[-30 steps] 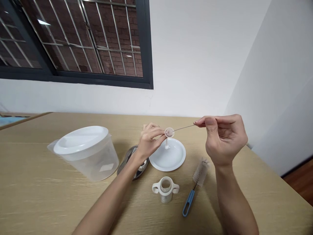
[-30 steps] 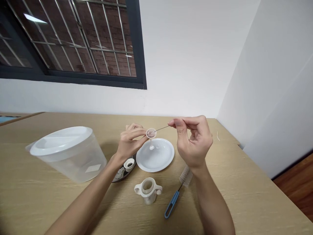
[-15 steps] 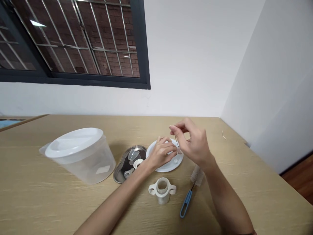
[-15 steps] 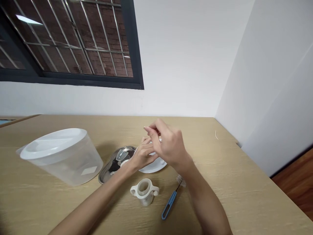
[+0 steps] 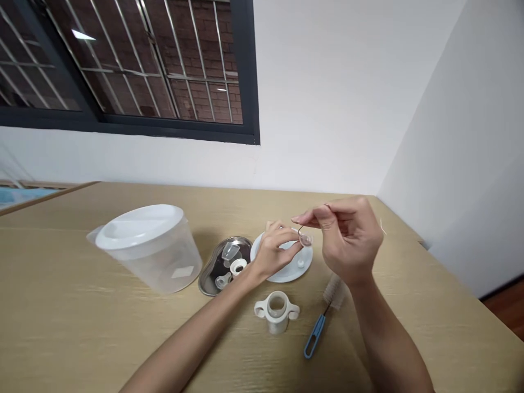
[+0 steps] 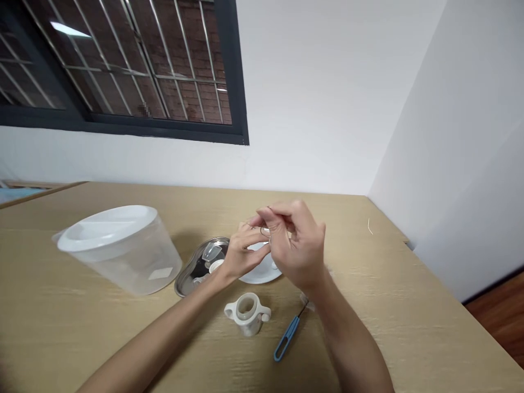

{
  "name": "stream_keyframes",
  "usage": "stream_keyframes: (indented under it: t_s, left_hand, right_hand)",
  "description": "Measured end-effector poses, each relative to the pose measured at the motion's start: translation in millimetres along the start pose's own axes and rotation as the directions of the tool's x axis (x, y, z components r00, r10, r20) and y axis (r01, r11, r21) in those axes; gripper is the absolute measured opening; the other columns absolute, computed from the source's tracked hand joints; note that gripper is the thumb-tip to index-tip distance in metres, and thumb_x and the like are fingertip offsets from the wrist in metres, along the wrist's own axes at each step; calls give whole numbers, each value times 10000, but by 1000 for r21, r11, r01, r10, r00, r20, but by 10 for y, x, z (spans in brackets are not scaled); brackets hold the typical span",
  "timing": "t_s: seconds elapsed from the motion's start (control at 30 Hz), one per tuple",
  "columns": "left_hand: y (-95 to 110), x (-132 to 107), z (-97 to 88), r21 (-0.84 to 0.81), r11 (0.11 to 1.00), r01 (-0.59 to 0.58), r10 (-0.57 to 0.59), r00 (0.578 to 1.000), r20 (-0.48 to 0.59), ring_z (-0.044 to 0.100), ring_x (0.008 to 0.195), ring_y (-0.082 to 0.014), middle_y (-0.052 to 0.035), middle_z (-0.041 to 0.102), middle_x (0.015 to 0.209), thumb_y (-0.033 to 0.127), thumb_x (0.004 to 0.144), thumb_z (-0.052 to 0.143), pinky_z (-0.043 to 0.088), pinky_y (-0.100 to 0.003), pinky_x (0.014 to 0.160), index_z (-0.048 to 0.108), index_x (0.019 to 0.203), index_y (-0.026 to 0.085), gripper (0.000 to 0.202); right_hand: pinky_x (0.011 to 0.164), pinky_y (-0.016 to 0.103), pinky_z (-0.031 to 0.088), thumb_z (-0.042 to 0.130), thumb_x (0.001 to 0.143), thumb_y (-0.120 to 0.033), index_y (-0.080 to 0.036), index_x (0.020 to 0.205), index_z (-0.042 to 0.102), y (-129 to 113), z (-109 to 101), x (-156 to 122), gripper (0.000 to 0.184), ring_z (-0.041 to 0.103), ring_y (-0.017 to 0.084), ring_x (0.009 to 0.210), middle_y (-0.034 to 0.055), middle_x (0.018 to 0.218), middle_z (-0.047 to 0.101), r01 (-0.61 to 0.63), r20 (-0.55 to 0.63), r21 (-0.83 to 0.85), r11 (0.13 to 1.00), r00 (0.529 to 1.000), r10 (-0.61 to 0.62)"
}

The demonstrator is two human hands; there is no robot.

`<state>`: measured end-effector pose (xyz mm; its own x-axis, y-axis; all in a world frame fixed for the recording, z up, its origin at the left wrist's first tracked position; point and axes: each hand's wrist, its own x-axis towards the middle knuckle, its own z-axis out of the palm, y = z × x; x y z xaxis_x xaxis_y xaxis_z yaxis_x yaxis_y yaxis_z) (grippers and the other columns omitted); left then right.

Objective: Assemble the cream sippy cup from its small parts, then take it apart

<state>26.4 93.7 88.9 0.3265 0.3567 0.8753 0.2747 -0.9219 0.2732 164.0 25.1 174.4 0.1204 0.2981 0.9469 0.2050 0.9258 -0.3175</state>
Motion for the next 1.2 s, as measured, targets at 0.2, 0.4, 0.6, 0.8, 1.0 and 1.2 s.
stream_keyframes:
  t_s: [0.2, 0.4, 0.6, 0.8, 1.0, 1.2]
  left_hand:
    - [-24, 32, -72, -39, 985, 170, -173, 979, -103, 589, 758, -204, -17, 726, 799, 249, 903, 710, 424, -373, 747, 740, 860, 227, 57]
    - [-11, 129, -242, 49, 992, 117, -109, 984, -140, 581, 750, -195, -5, 733, 810, 233, 921, 682, 400, -377, 740, 725, 868, 218, 70]
    - [158, 177, -266, 210, 978, 6, 11, 997, -77, 583, 745, -186, 3, 726, 790, 245, 951, 662, 346, -388, 756, 733, 900, 236, 88]
    - [258, 209, -284, 157, 985, 70, -50, 991, -127, 592, 751, -180, 12, 730, 790, 229, 923, 705, 353, -372, 750, 735, 872, 227, 60]
    - [289, 238, -317, 153, 978, 141, -117, 981, -152, 573, 723, -176, 12, 732, 773, 302, 932, 704, 374, -366, 762, 749, 853, 228, 117]
    - [274, 271, -377, 164, 972, 169, -138, 973, -184, 573, 723, -173, 11, 721, 765, 364, 949, 685, 387, -360, 775, 751, 851, 229, 179]
  right_hand:
    - [624, 309, 652, 639, 960, -201, -198, 953, 548, 1, -79, 128, 91, 706, 138, 635, -47, 727, 654, 42, -290, -98, 994, 954, -69]
    - [590, 298, 648, 651, 959, -396, -212, 933, 493, 58, -238, 260, 244, 703, 147, 622, -51, 678, 636, -146, -289, -73, 987, 950, 119]
    - [583, 311, 637, 574, 979, -522, -238, 982, 475, 88, -183, 205, 301, 708, 161, 641, -30, 719, 638, -158, -208, -109, 981, 969, 133]
    - [639, 315, 636, 514, 1014, -498, -255, 1009, 479, 160, -8, 122, 245, 722, 164, 732, -18, 764, 664, -223, -81, -104, 969, 973, 215]
    - [636, 255, 604, 528, 1003, -500, -244, 958, 514, 314, 133, -9, 261, 727, 152, 785, -4, 819, 692, -294, 125, -82, 952, 945, 302]
    - [684, 270, 609, 547, 1007, -433, -231, 924, 521, 324, 173, -55, 220, 729, 150, 830, -1, 856, 710, -282, 157, -86, 955, 943, 293]
